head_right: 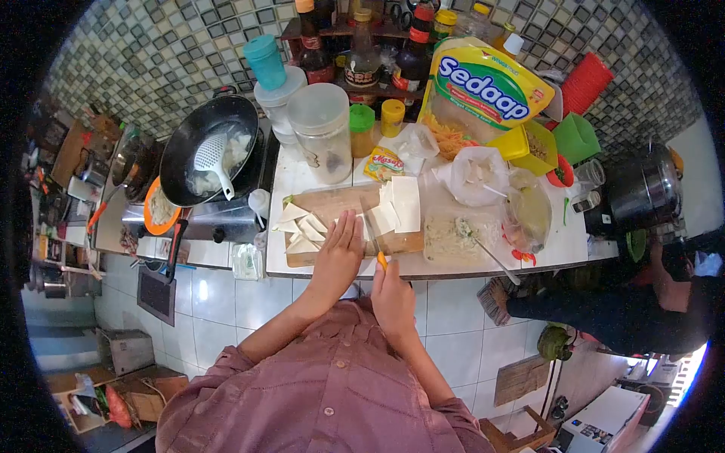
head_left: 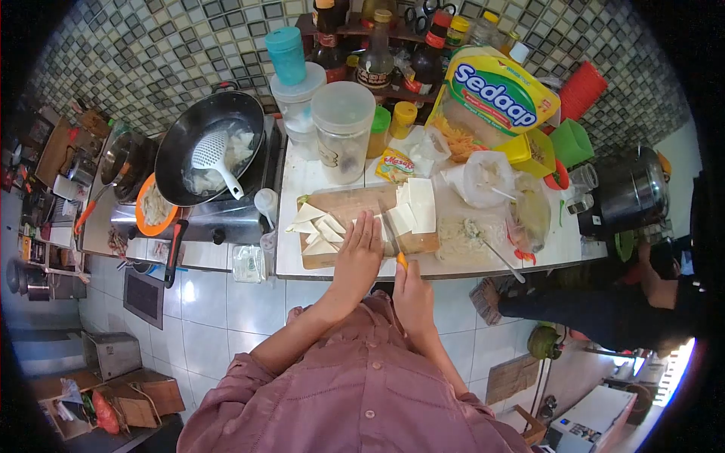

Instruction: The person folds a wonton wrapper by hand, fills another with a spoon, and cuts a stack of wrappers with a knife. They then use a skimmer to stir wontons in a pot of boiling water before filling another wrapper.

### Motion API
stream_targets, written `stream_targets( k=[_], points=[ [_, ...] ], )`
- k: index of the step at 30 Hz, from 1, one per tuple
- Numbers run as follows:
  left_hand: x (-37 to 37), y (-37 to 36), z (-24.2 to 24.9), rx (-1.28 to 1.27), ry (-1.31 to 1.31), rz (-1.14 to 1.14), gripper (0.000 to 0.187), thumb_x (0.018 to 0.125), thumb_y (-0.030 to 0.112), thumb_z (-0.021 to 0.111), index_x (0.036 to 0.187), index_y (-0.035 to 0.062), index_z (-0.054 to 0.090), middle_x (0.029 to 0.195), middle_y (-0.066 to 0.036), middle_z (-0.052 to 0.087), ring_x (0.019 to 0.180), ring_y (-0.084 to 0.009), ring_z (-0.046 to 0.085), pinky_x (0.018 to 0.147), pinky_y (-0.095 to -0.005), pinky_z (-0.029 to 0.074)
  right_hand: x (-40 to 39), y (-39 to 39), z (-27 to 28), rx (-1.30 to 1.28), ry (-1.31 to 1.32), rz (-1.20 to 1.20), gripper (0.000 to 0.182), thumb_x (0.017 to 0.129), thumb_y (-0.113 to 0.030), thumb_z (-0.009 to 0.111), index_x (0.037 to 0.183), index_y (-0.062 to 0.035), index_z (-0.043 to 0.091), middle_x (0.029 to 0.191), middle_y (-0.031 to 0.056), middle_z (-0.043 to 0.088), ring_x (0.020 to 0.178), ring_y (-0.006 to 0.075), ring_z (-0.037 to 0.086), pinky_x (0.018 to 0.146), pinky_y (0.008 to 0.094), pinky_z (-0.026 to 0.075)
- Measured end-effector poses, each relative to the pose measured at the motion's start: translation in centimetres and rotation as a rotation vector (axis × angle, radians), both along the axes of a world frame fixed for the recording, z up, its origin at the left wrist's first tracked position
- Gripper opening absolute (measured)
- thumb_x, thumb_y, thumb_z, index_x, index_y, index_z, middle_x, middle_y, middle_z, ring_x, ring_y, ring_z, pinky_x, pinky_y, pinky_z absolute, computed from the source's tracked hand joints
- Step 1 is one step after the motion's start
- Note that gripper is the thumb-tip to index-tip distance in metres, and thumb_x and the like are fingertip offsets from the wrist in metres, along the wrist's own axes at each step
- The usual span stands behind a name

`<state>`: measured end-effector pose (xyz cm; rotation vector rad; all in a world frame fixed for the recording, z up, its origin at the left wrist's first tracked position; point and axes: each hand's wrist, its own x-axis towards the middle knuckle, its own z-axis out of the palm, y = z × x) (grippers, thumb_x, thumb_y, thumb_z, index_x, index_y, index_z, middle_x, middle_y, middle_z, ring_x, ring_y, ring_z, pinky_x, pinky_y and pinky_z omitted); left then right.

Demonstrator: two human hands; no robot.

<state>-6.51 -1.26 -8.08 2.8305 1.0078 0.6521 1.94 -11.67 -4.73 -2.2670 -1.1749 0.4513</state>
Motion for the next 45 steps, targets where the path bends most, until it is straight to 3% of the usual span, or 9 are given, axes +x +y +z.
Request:
stream_targets(
  k=[5,7,11,17,19,23,31,45],
  points=[
    [-0.1,0.2,1.4,-0.044,-0.063,0.006,0.046,0.079,0.014,0.056,0.118,-0.0089,0.046,0.127,-0.022,0.044,0.123,-0.0318,0.04,0.103,-0.0408,0.033,0.7,-0.9,0.2,0.157,0.088,-0.088,0.018,0.091,-0.02,0.047,0.094,-0.002,0.045,0.061,0.0227,0.056,0.056,0.0392,0.058,0.047,0.045,0.043],
    [-0.2,1.0,3.1,-0.153,-0.071,-0.033,0.047,0.075,0.013,0.062,0.116,-0.0071,0.048,0.115,-0.019,0.05,0.11,-0.0307,0.047,0.094,-0.0395,0.038,1.2,-0.7,0.1,0.328,0.078,-0.159,0.022,0.089,-0.021,0.051,0.1,-0.003,0.047,0.063,0.0214,0.057,0.058,0.0392,0.058,0.048,0.043,0.043],
    [0.0,1.7,3.8,-0.213,-0.11,-0.033,0.051,0.069,0.013,0.068,0.114,-0.0046,0.05,0.104,-0.016,0.051,0.099,-0.0306,0.048,0.088,-0.0396,0.04,2.6,1.4,0.3,0.308,0.067,-0.195,0.03,0.087,-0.027,0.055,0.107,-0.0047,0.047,0.066,0.0213,0.057,0.06,0.0387,0.059,0.05,0.0431,0.044],
    [0.1,2.7,3.8,-0.301,-0.034,-0.058,0.06,0.063,0.02,0.074,0.114,-0.001,0.051,0.102,-0.015,0.051,0.095,-0.0319,0.046,0.087,-0.0393,0.04,3.3,5.2,-0.9,0.247,-0.251,-0.181,0.036,0.082,-0.032,0.06,0.108,-0.0092,0.049,0.08,0.0195,0.061,0.065,0.037,0.061,0.054,0.0447,0.048],
    [0.1,2.8,4.5,-0.336,-0.002,-0.014,0.062,0.061,0.024,0.076,0.113,-0.0009,0.052,0.103,-0.014,0.052,0.096,-0.0318,0.046,0.086,-0.0396,0.04,3.1,5.8,-0.8,0.08,-0.236,-0.246,0.037,0.081,-0.032,0.061,0.108,-0.0101,0.049,0.086,0.0195,0.061,0.069,0.0372,0.061,0.057,0.0463,0.048],
    [0.0,2.8,4.1,-0.311,-0.002,0.016,0.06,0.061,0.026,0.077,0.109,0.0004,0.054,0.102,-0.014,0.053,0.096,-0.0314,0.047,0.085,-0.0396,0.039,3.7,6.0,-0.7,0.015,-0.188,-0.239,0.038,0.078,-0.032,0.063,0.105,-0.0075,0.05,0.08,0.0198,0.061,0.072,0.0368,0.061,0.06,0.0465,0.048],
    [0.2,3.5,4.4,-0.365,0.052,-0.003,0.056,0.057,0.033,0.078,0.098,0.001,0.056,0.096,-0.013,0.055,0.093,-0.0314,0.049,0.085,-0.0391,0.038,5.7,5.8,-1.6,0.329,0.244,-0.202,0.025,0.072,-0.018,0.067,0.084,0.0006,0.056,0.067,0.0161,0.06,0.061,0.0309,0.059,0.06,0.0367,0.046],
    [0.6,3.4,4.1,-0.386,0.102,0.088,0.055,0.057,0.036,0.079,0.096,0.0026,0.058,0.097,-0.015,0.057,0.093,-0.0315,0.051,0.085,-0.0391,0.039,5.9,4.7,-0.3,0.374,0.254,-0.213,0.021,0.075,-0.018,0.066,0.077,0.0002,0.056,0.06,0.0099,0.055,0.053,0.0185,0.052,0.054,0.0311,0.042]
  ],
)
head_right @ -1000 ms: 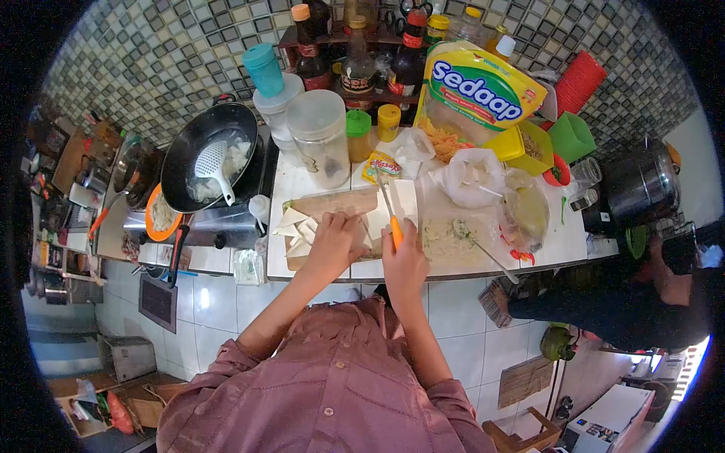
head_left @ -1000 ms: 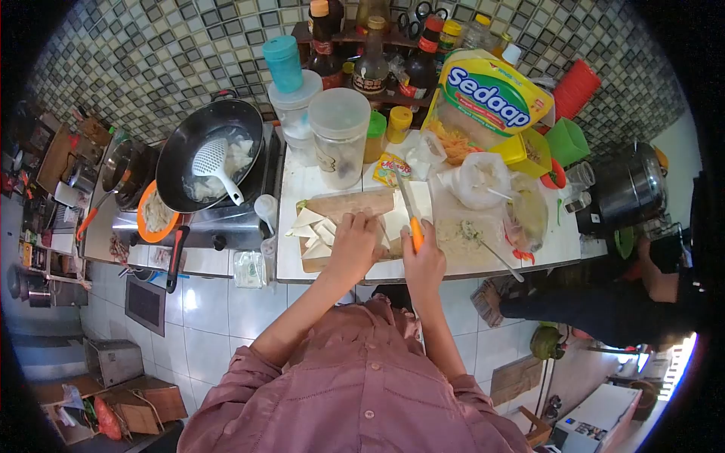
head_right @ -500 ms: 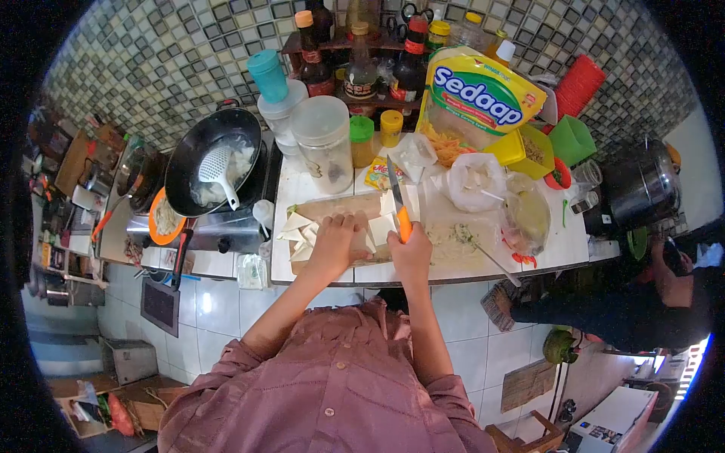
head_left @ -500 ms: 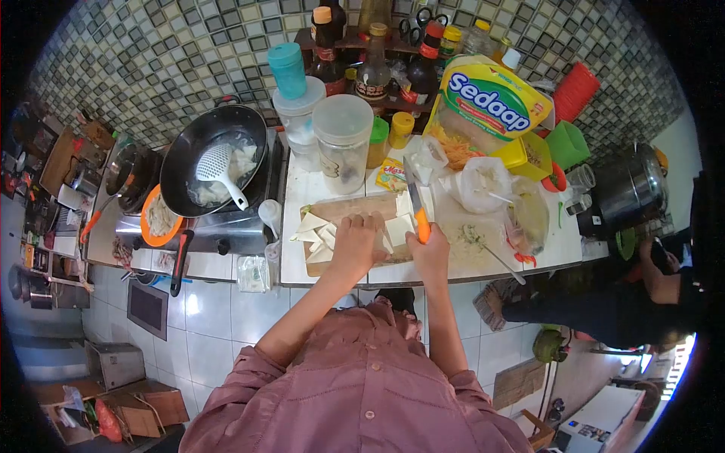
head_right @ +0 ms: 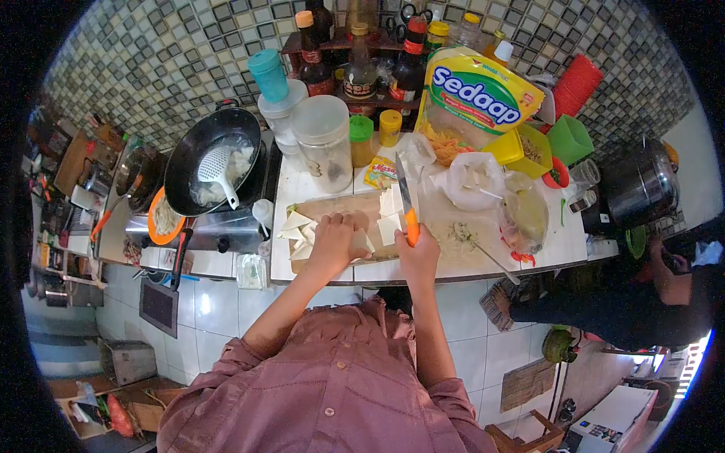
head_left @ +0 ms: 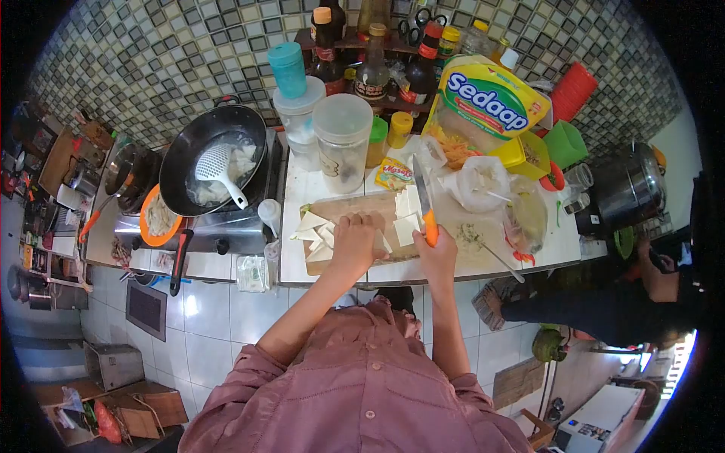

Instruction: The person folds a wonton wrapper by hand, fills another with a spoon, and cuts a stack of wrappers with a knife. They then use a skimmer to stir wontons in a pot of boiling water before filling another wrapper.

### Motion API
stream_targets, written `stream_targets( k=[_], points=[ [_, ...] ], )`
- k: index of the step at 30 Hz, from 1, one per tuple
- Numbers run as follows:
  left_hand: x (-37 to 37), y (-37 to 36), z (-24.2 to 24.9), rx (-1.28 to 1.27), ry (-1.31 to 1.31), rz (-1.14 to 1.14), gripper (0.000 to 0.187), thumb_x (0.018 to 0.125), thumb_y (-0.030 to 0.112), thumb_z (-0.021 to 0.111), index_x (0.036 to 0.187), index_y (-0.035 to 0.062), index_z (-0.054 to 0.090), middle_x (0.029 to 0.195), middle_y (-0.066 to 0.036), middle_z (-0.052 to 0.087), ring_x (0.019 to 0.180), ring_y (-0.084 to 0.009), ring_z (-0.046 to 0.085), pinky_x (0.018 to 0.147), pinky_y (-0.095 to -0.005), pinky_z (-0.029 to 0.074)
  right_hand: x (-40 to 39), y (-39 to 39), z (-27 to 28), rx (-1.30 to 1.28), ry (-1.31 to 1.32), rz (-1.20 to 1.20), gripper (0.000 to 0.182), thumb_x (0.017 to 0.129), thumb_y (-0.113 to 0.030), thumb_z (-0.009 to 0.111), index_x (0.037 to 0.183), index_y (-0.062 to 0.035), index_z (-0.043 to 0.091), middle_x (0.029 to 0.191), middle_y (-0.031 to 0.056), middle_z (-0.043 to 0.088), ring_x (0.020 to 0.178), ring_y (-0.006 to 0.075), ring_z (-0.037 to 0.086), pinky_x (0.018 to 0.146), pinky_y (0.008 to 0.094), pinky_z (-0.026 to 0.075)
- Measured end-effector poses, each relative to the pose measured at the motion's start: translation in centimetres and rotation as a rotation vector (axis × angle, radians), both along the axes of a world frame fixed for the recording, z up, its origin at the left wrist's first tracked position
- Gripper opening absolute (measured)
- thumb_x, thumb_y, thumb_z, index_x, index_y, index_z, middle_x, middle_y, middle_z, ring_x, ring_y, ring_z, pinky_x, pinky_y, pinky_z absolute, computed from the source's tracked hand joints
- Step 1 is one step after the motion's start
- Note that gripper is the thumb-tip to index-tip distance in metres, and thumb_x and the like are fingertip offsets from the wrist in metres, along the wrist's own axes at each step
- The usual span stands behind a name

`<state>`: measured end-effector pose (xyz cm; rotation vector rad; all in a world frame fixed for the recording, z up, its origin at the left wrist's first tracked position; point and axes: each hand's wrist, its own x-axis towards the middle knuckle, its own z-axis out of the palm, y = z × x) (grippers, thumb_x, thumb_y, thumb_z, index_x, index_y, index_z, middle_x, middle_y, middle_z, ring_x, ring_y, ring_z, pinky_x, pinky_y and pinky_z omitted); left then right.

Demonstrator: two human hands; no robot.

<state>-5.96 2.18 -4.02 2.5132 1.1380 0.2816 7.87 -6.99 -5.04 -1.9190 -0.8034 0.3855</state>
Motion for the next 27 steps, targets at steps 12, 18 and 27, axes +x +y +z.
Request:
stream_targets(
  k=[12,18,27],
  points=[
    [-0.6,-0.7,0.3,-0.032,-0.107,-0.102,0.037,0.063,0.026,0.075,0.092,0.0083,0.061,0.099,-0.013,0.055,0.094,-0.0323,0.05,0.082,-0.0412,0.041,-0.4,-1.0,0.8,0.016,0.038,0.044,0.018,0.077,-0.015,0.066,0.077,-0.0002,0.055,0.059,0.0008,0.048,0.054,0.0082,0.042,0.051,0.0249,0.037],
    [-0.4,-0.7,-0.7,-0.132,-0.263,-0.228,0.037,0.064,0.021,0.075,0.093,0.008,0.056,0.1,-0.014,0.054,0.093,-0.0349,0.051,0.082,-0.0413,0.041,-0.4,-1.1,1.4,0.041,0.065,0.08,0.019,0.076,-0.016,0.065,0.077,-0.0004,0.055,0.057,0.004,0.049,0.052,0.0108,0.045,0.051,0.0267,0.039],
    [-0.8,-0.9,0.2,-0.124,-0.187,-0.228,0.04,0.065,0.022,0.074,0.095,0.0075,0.052,0.096,-0.014,0.056,0.097,-0.0326,0.053,0.081,-0.0409,0.044,-0.4,-0.9,0.6,0.068,0.086,0.081,0.018,0.077,-0.016,0.066,0.078,-0.0012,0.055,0.057,0.002,0.047,0.052,0.009,0.043,0.05,0.0254,0.037]
  ],
)
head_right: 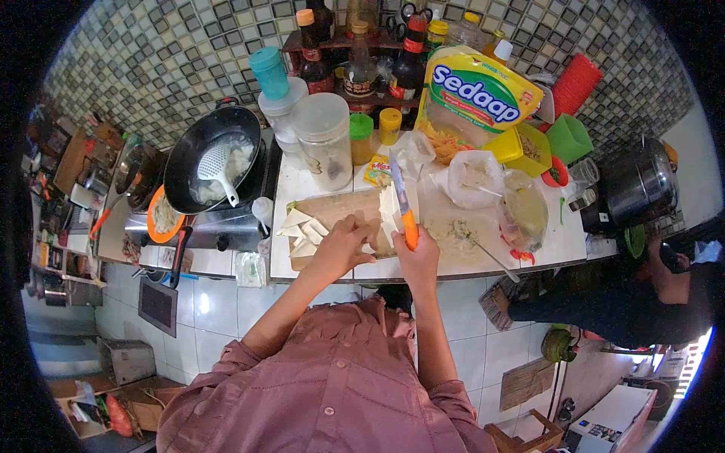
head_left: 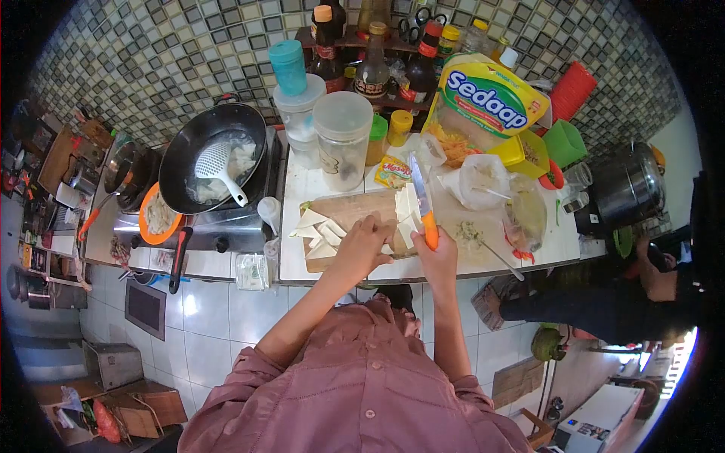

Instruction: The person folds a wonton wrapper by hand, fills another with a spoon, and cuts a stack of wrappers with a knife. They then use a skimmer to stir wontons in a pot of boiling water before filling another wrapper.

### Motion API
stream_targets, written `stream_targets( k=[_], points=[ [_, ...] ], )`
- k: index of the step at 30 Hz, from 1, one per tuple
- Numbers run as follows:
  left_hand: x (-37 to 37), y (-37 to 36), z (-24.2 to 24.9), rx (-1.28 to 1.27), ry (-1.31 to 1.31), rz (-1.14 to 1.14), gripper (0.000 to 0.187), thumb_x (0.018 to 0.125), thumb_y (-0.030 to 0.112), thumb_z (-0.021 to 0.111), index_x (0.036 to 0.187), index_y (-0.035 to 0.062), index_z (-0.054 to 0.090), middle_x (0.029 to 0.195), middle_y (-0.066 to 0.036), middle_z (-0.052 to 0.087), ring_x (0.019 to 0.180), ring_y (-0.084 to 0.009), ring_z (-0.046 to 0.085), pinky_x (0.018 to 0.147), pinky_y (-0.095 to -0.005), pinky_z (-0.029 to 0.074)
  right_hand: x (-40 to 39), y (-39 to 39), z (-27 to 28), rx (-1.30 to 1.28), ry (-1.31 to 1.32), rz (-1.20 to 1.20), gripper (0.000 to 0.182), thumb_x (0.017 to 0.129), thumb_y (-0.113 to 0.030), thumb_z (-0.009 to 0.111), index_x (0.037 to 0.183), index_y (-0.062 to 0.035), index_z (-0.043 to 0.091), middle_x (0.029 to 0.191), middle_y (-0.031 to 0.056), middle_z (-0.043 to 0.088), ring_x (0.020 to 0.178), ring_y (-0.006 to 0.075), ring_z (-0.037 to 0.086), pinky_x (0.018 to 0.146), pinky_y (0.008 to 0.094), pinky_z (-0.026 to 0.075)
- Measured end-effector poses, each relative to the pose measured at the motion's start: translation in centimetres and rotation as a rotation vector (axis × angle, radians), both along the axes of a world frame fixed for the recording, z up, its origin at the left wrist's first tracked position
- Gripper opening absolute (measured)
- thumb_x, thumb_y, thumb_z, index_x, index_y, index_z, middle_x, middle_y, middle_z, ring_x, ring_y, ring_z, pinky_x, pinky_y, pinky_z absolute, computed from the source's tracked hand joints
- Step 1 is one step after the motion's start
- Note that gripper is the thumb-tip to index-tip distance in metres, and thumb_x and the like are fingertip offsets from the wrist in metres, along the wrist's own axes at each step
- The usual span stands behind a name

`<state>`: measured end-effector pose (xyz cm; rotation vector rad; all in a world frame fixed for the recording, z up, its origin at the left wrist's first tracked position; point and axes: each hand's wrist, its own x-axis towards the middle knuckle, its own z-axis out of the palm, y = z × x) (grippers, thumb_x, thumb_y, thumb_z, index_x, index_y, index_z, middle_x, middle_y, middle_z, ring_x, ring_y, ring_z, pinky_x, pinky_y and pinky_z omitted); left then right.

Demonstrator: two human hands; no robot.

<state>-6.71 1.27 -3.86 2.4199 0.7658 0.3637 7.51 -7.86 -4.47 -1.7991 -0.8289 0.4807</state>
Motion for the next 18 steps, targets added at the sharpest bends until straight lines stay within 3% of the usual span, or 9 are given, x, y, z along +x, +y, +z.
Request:
stream_targets(
  k=[5,7,11,13,14,16,17,18],
  points=[
    [0.4,0.1,-0.5,-0.012,-0.071,0.035,0.031,0.076,0.025,0.066,0.096,0.0064,0.053,0.083,-0.013,0.057,0.079,-0.0327,0.058,0.073,-0.0417,0.048,0.0,0.1,0.4,-0.031,0.039,-0.005,0.017,0.078,-0.014,0.066,0.078,-0.001,0.055,0.061,-0.0022,0.047,0.056,0.0058,0.04,0.051,0.0222,0.035],
    [0.6,0.3,-0.9,-0.023,-0.148,0.119,0.026,0.08,0.027,0.061,0.094,0.0059,0.053,0.079,-0.014,0.058,0.071,-0.0339,0.059,0.066,-0.0421,0.048,0.3,0.2,-0.3,-0.011,-0.015,0.001,0.018,0.076,-0.016,0.066,0.078,-0.0015,0.056,0.057,0.0029,0.05,0.051,0.01,0.045,0.05,0.0262,0.038],
    [1.0,1.1,-1.7,-0.045,-0.321,0.089,0.025,0.085,0.029,0.057,0.089,0.005,0.052,0.075,-0.012,0.057,0.073,-0.0276,0.059,0.062,-0.0379,0.046,0.1,0.3,-0.2,-0.003,-0.016,0.005,0.018,0.076,-0.016,0.066,0.078,-0.0016,0.056,0.057,0.0031,0.049,0.051,0.0107,0.045,0.05,0.0264,0.038],
    [1.4,1.2,-2.2,-0.507,-0.625,0.14,0.032,0.09,0.036,0.051,0.081,0.0049,0.049,0.069,-0.006,0.048,0.065,-0.0187,0.052,0.055,-0.0322,0.041,-0.2,0.5,0.0,0.023,0.014,0.016,0.017,0.077,-0.016,0.067,0.078,-0.0021,0.056,0.056,0.0008,0.047,0.05,0.0085,0.041,0.048,0.0249,0.035],
    [1.2,1.2,-1.4,-0.507,-0.625,0.14,0.032,0.09,0.036,0.051,0.081,0.0049,0.049,0.069,-0.006,0.048,0.065,-0.0187,0.052,0.055,-0.0322,0.041,-0.4,0.5,0.5,0.023,0.014,0.015,0.017,0.077,-0.016,0.067,0.078,-0.0021,0.056,0.056,0.0008,0.047,0.05,0.0085,0.041,0.048,0.0249,0.035],
    [0.5,1.3,0.7,-1.611,-1.005,0.079,0.039,0.092,0.043,0.044,0.08,0.0063,0.048,0.069,-0.001,0.039,0.061,-0.0127,0.041,0.055,-0.0269,0.038,-1.1,0.4,2.1,0.023,0.156,0.017,0.016,0.077,-0.015,0.066,0.077,-0.0027,0.055,0.057,-0.0019,0.044,0.051,0.0059,0.038,0.047,0.0232,0.032],
    [0.5,1.4,0.3,-1.611,-1.004,0.078,0.039,0.092,0.043,0.044,0.08,0.0063,0.048,0.069,-0.001,0.039,0.061,-0.0127,0.041,0.055,-0.0269,0.038,-1.4,0.4,2.8,0.023,0.156,0.016,0.016,0.077,-0.015,0.066,0.077,-0.0027,0.055,0.057,-0.0019,0.044,0.051,0.0059,0.038,0.047,0.0232,0.032],
    [0.6,1.4,-0.4,-1.804,-1.176,-0.019,0.038,0.092,0.043,0.042,0.081,0.008,0.049,0.069,0.0,0.039,0.061,-0.0125,0.039,0.062,-0.0272,0.041,-1.8,0.4,3.6,0.049,0.21,0.015,0.016,0.078,-0.015,0.067,0.077,-0.003,0.055,0.057,-0.0032,0.043,0.051,0.0048,0.036,0.047,0.0225,0.031]
  ],
)
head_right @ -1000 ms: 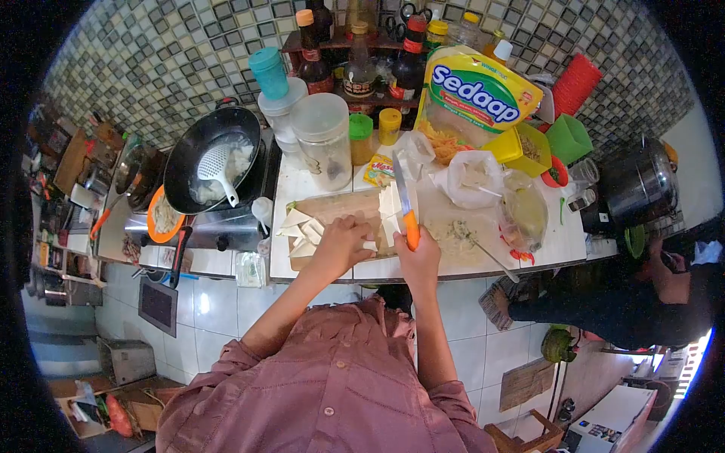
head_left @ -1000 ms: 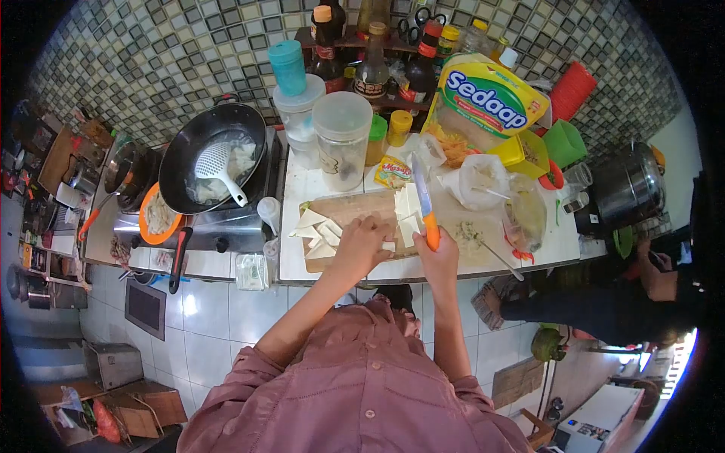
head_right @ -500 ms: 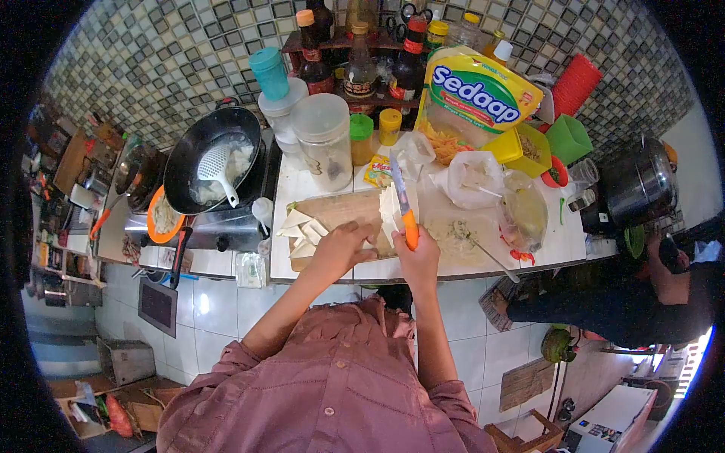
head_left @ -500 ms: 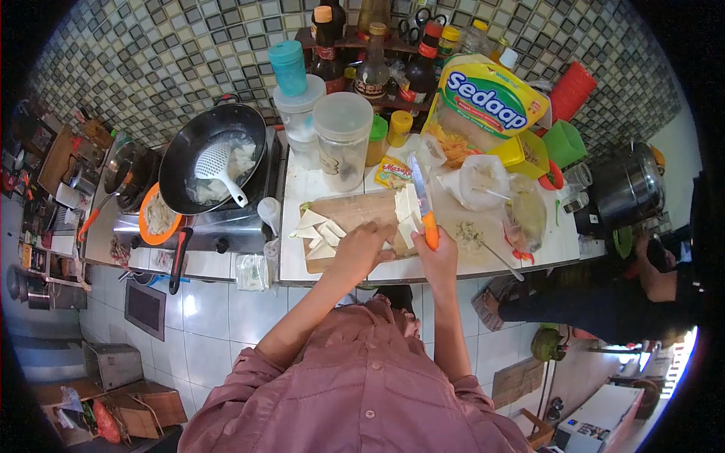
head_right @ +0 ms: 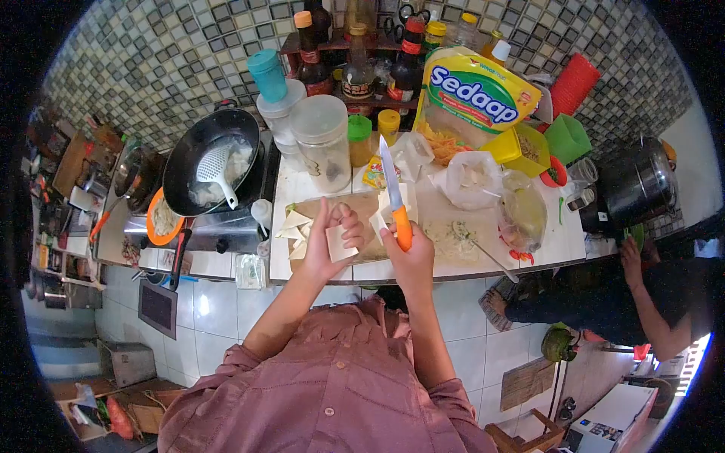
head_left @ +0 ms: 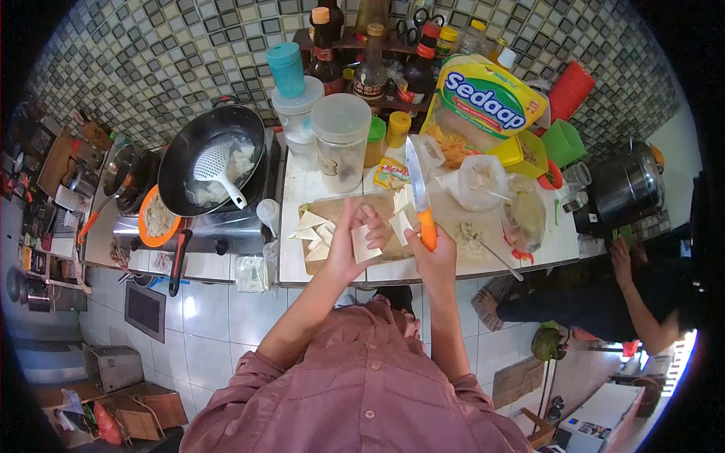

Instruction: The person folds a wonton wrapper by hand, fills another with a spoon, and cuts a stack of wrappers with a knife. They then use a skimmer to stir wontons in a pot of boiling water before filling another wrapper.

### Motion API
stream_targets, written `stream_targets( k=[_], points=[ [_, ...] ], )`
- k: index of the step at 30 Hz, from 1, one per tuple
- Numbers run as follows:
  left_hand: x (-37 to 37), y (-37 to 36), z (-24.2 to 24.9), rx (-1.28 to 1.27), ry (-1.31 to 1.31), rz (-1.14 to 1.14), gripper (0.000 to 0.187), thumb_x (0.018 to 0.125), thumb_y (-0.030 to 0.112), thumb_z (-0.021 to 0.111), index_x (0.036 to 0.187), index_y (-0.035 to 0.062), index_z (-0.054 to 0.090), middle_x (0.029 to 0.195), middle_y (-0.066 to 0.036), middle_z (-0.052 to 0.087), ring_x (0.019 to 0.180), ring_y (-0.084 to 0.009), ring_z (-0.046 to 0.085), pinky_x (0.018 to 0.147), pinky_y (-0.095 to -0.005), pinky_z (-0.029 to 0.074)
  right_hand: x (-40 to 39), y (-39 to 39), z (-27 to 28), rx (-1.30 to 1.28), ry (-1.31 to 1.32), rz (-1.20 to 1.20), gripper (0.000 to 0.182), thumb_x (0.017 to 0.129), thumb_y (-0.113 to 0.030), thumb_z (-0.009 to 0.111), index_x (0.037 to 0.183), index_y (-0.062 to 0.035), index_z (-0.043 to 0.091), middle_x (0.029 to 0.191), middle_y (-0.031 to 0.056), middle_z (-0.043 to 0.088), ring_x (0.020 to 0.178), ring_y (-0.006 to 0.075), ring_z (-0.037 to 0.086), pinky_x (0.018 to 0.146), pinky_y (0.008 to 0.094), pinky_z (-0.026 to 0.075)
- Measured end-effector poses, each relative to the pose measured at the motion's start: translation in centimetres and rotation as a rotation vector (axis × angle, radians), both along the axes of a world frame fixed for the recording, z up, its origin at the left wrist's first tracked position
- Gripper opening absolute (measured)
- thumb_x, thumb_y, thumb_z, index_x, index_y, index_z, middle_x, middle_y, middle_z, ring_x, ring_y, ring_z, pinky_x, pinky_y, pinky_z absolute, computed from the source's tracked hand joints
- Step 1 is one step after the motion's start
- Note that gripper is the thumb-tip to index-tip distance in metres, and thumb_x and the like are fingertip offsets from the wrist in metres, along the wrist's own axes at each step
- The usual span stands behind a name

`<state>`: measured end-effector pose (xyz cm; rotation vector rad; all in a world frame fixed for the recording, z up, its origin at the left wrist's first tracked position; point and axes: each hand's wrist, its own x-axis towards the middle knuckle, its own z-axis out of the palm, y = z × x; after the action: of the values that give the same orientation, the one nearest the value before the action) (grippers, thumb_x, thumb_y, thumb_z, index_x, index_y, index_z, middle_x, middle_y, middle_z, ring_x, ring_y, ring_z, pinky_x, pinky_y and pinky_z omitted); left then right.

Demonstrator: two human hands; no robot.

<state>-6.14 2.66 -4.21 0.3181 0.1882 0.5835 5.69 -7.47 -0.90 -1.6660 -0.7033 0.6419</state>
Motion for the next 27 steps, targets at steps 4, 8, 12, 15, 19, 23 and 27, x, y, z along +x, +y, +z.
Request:
stream_targets(
  k=[4,8,12,15,19,23,27],
  points=[
    [0.8,-1.2,-0.7,-0.28,-0.204,0.12,0.04,0.091,0.047,0.041,0.089,0.0092,0.053,0.074,-0.001,0.046,0.065,-0.0146,0.043,0.08,-0.0329,0.045,-2.3,0.0,3.2,0.095,-0.089,0.049,0.018,0.079,-0.016,0.066,0.081,-0.0019,0.056,0.056,-0.0017,0.044,0.05,0.0058,0.037,0.046,0.0237,0.031],
    [0.7,-2.4,1.8,-0.298,0.033,0.156,0.043,0.089,0.049,0.042,0.096,0.0083,0.055,0.084,-0.004,0.053,0.073,-0.0177,0.049,0.089,-0.0406,0.043,-4.1,-0.1,2.8,0.014,-0.218,0.159,0.012,0.078,-0.01,0.065,0.083,-0.0021,0.058,0.061,-0.0001,0.052,0.056,0.0069,0.048,0.051,0.0227,0.039],
    [0.8,-2.8,2.4,-0.392,0.049,0.257,0.044,0.09,0.048,0.041,0.101,0.0073,0.053,0.089,-0.006,0.054,0.079,-0.0192,0.051,0.087,-0.0412,0.042,-4.5,-0.4,1.9,-0.032,-0.289,0.323,0.017,0.078,-0.014,0.066,0.086,-0.0002,0.06,0.066,0.0046,0.056,0.059,0.0093,0.05,0.056,0.0241,0.042],
    [0.3,-2.0,-0.2,-0.369,-0.124,0.18,0.043,0.09,0.047,0.04,0.099,0.0066,0.052,0.082,-0.004,0.05,0.073,-0.0175,0.048,0.078,-0.0368,0.042,-4.0,-0.9,2.2,0.01,-0.162,0.275,0.022,0.078,-0.017,0.067,0.089,0.0006,0.06,0.07,0.0094,0.059,0.06,0.0127,0.054,0.056,0.0259,0.043],
    [-0.1,-1.8,-0.7,-0.32,-0.147,0.14,0.043,0.091,0.047,0.039,0.094,0.0065,0.051,0.071,0.0,0.041,0.063,-0.0132,0.04,0.063,-0.0285,0.037,-0.9,-0.2,0.9,-0.049,-0.361,-0.174,0.032,0.078,-0.025,0.067,0.097,-0.0015,0.058,0.071,0.0135,0.06,0.063,0.0232,0.058,0.058,0.0323,0.045],
    [-0.1,-1.5,-1.0,-0.111,0.117,0.103,0.042,0.091,0.048,0.039,0.093,0.0081,0.051,0.069,0.002,0.041,0.06,-0.011,0.038,0.059,-0.025,0.034,3.0,0.2,-2.7,-0.299,-0.591,-0.214,0.042,0.076,-0.036,0.066,0.104,-0.0053,0.055,0.075,0.0157,0.062,0.072,0.0339,0.061,0.062,0.0425,0.047],
    [0.9,-1.6,0.7,0.045,0.563,0.145,0.032,0.091,0.042,0.042,0.094,0.0106,0.048,0.071,0.002,0.044,0.063,-0.0094,0.041,0.06,-0.0239,0.035,2.8,0.7,-2.7,-0.533,-0.593,-0.182,0.044,0.074,-0.039,0.066,0.101,-0.0061,0.055,0.079,0.0156,0.064,0.077,0.0366,0.061,0.066,0.0472,0.046]
  ],
)
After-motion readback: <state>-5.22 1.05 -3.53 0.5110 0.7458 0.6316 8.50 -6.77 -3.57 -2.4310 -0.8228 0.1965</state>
